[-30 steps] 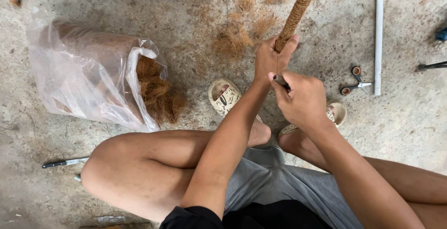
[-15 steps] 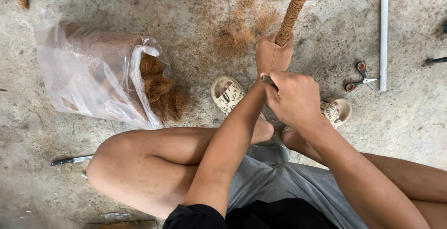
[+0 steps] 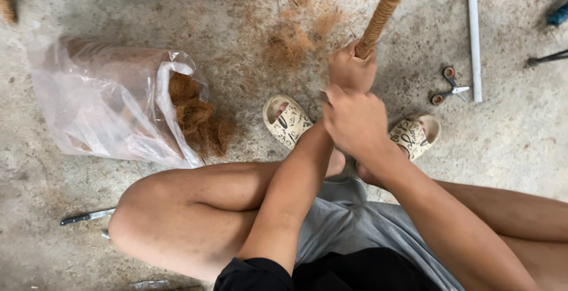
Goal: The person sits on the floor and wraps a brown fibrous rope around a long metal rod. They use their hands to pull and tighten the rope along the rod's length, occasionally adjusting the position of the rod and the rope.
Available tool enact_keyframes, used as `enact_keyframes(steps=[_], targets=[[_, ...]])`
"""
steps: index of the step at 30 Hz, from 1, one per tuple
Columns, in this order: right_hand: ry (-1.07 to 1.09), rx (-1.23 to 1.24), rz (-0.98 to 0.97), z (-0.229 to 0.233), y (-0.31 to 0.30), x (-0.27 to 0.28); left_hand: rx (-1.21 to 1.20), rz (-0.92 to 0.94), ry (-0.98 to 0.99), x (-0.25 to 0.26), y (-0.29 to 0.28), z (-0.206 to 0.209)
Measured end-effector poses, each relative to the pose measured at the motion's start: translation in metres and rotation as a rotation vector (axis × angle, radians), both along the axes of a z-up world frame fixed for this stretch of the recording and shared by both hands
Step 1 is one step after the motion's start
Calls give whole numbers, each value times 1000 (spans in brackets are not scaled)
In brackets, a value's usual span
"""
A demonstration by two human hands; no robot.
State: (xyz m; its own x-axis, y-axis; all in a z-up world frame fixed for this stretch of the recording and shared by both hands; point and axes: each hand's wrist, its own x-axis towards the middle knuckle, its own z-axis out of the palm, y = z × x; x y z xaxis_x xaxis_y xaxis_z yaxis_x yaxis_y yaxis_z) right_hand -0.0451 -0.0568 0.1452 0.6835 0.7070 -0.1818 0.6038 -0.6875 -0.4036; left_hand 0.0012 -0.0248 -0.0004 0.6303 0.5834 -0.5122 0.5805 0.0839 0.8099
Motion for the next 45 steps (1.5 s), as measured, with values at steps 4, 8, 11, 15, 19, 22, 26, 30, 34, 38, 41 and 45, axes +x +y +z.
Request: enact_keyframes(steps=[4, 8, 11, 15, 19, 22, 26, 30, 34, 38, 41, 45], targets=[[37, 91, -191, -2, -38, 0, 76, -14, -46, -7, 17, -2], [246, 292, -445, -21, -69, 18, -125, -45, -122, -9, 24, 2], [668, 588, -764, -31, -83, 21, 116, -35, -149, -12, 25, 8], [995, 806, -1009, -33, -94, 41, 35, -101, -227, -19, 25, 18], [1105, 748, -1055, -37, -101, 60, -27, -164, -256, -26, 23, 23], [1098, 671, -1090, -47, -105, 77, -12, -263, -327, -30, 21, 28], [1138, 522, -941, -61, -120, 101, -42, -390, -387, -48, 3, 41], [1182, 261, -860, -65, -129, 115, -58, -616, -431, -64, -15, 57], [991, -247, -453, -49, -135, 119, -141, -859, -501, -84, -19, 65], [930, -507, -200, -27, -138, 120, -147, -1032, -578, -101, -29, 72], [923, -559, -42, -11, -138, 113, -57, -1106, -613, -111, -39, 72], [836, -768, 61, 10, -126, 100, 61, -1213, -616, -116, -47, 69]])
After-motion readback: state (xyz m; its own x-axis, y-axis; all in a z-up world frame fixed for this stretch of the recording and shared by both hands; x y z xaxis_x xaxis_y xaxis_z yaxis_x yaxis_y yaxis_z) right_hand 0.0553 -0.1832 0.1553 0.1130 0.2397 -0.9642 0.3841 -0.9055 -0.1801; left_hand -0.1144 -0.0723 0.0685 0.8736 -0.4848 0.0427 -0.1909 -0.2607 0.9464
